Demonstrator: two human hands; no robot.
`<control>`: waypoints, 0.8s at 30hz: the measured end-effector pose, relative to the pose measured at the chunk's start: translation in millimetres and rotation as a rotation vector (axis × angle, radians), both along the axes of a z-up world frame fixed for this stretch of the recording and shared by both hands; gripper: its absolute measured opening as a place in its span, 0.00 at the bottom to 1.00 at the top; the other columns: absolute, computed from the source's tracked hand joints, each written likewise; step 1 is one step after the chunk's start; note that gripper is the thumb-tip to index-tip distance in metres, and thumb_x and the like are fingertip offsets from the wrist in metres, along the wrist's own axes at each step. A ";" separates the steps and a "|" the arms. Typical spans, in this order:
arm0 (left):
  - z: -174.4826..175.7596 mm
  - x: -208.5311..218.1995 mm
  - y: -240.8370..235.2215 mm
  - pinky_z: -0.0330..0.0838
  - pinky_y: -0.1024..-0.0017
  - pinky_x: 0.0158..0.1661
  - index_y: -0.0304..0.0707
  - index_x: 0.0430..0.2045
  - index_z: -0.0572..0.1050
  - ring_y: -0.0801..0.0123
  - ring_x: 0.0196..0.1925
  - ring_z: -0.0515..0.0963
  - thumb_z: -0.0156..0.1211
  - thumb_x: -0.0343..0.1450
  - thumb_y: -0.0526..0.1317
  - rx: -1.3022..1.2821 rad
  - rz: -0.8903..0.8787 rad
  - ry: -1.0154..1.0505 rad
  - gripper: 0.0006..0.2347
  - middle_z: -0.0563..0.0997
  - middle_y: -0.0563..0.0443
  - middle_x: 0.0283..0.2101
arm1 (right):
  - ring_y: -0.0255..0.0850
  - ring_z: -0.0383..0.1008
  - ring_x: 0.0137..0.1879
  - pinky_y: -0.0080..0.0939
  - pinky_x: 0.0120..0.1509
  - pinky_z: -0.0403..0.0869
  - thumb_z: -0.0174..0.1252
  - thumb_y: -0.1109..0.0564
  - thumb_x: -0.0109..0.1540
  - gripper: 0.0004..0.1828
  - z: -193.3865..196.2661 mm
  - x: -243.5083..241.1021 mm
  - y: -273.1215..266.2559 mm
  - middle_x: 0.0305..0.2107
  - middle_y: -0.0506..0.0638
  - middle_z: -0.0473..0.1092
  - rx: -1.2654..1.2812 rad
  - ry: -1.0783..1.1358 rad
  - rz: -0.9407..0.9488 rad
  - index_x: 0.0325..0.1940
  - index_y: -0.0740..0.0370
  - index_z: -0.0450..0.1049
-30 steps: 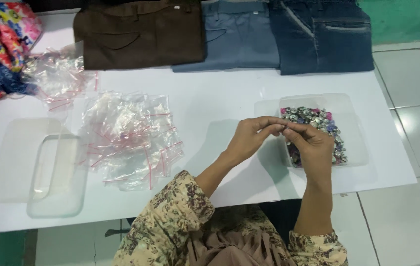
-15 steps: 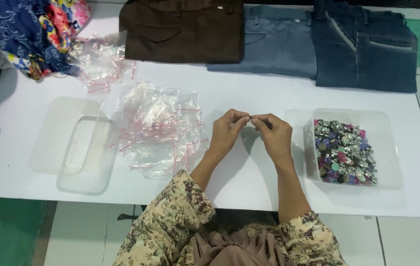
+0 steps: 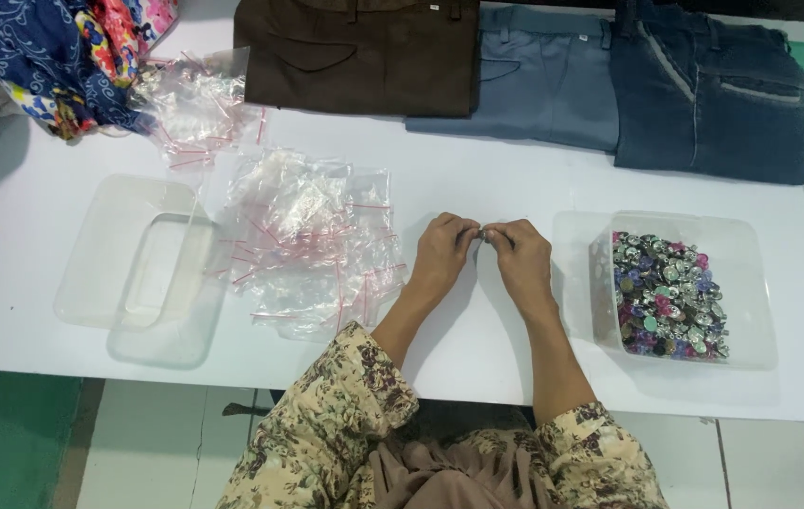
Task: Bagging small metal buttons into plastic zip-lock bags
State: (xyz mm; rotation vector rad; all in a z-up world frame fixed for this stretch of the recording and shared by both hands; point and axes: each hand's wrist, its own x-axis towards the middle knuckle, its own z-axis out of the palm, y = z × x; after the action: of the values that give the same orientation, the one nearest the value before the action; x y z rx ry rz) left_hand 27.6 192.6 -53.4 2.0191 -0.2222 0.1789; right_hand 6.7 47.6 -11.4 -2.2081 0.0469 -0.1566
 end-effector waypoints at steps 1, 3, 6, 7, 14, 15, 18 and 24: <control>-3.6 0.9 -0.6 0.79 0.66 0.42 0.37 0.36 0.81 0.56 0.40 0.82 0.60 0.73 0.34 -0.001 -0.003 0.003 0.04 0.79 0.46 0.34 | 0.43 0.77 0.39 0.40 0.40 0.74 0.60 0.63 0.66 0.07 -2.1 0.9 -0.2 0.34 0.56 0.75 -0.001 0.003 -0.003 0.44 0.60 0.83; -11.4 2.4 -2.3 0.78 0.68 0.42 0.37 0.38 0.81 0.59 0.40 0.82 0.59 0.73 0.34 0.025 0.015 -0.015 0.04 0.79 0.47 0.34 | 0.46 0.78 0.40 0.41 0.40 0.75 0.60 0.65 0.66 0.08 -7.1 2.4 -1.1 0.35 0.57 0.75 -0.015 -0.024 0.016 0.45 0.60 0.83; -7.5 1.6 -1.8 0.79 0.69 0.42 0.37 0.42 0.80 0.60 0.41 0.82 0.59 0.74 0.34 0.038 0.023 -0.013 0.06 0.79 0.47 0.35 | 0.46 0.78 0.40 0.40 0.40 0.75 0.59 0.65 0.66 0.09 -9.9 2.2 -1.9 0.36 0.58 0.75 -0.015 -0.028 0.002 0.47 0.62 0.83; -1.5 0.1 0.0 0.79 0.69 0.42 0.37 0.42 0.80 0.60 0.41 0.82 0.59 0.74 0.34 0.038 0.018 -0.012 0.06 0.79 0.47 0.35 | 0.46 0.78 0.40 0.40 0.40 0.75 0.59 0.65 0.66 0.09 -9.5 2.5 -2.2 0.36 0.58 0.75 -0.016 -0.026 -0.002 0.47 0.62 0.83; 27.4 -13.8 -2.4 0.78 0.67 0.38 0.41 0.41 0.81 0.60 0.36 0.83 0.59 0.75 0.37 -0.047 0.050 -0.149 0.05 0.80 0.49 0.33 | 0.46 0.79 0.38 0.39 0.37 0.75 0.59 0.64 0.67 0.09 -11.0 -5.4 -12.1 0.35 0.56 0.76 0.013 -0.116 -0.005 0.49 0.60 0.83; 34.3 -17.4 -4.0 0.78 0.70 0.37 0.41 0.40 0.81 0.63 0.35 0.83 0.59 0.75 0.38 -0.064 0.057 -0.171 0.05 0.80 0.50 0.32 | 0.44 0.78 0.38 0.38 0.37 0.74 0.59 0.63 0.67 0.09 -8.7 -8.0 -13.7 0.34 0.55 0.76 0.035 -0.129 -0.008 0.49 0.59 0.83; 59.1 -31.5 -13.1 0.77 0.72 0.36 0.44 0.40 0.81 0.68 0.34 0.82 0.59 0.76 0.39 -0.152 0.041 -0.212 0.05 0.81 0.54 0.33 | 0.44 0.79 0.38 0.38 0.38 0.76 0.58 0.61 0.69 0.09 20.1 -28.8 -16.0 0.36 0.54 0.76 0.018 -0.218 -0.025 0.50 0.61 0.82; 87.4 -43.1 -57.4 0.77 0.74 0.39 0.50 0.40 0.82 0.67 0.39 0.84 0.64 0.72 0.37 -0.323 -0.151 -0.290 0.06 0.83 0.56 0.36 | 0.50 0.79 0.44 0.44 0.46 0.75 0.62 0.62 0.67 0.08 69.5 -85.5 -58.8 0.37 0.53 0.77 -0.224 -0.474 -0.090 0.50 0.58 0.83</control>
State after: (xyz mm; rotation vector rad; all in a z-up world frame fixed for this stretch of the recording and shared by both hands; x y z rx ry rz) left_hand -15.5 135.2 34.0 1.6432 -0.4948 0.3874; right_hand -78.9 -11.2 58.0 -2.3342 -0.1405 -0.7613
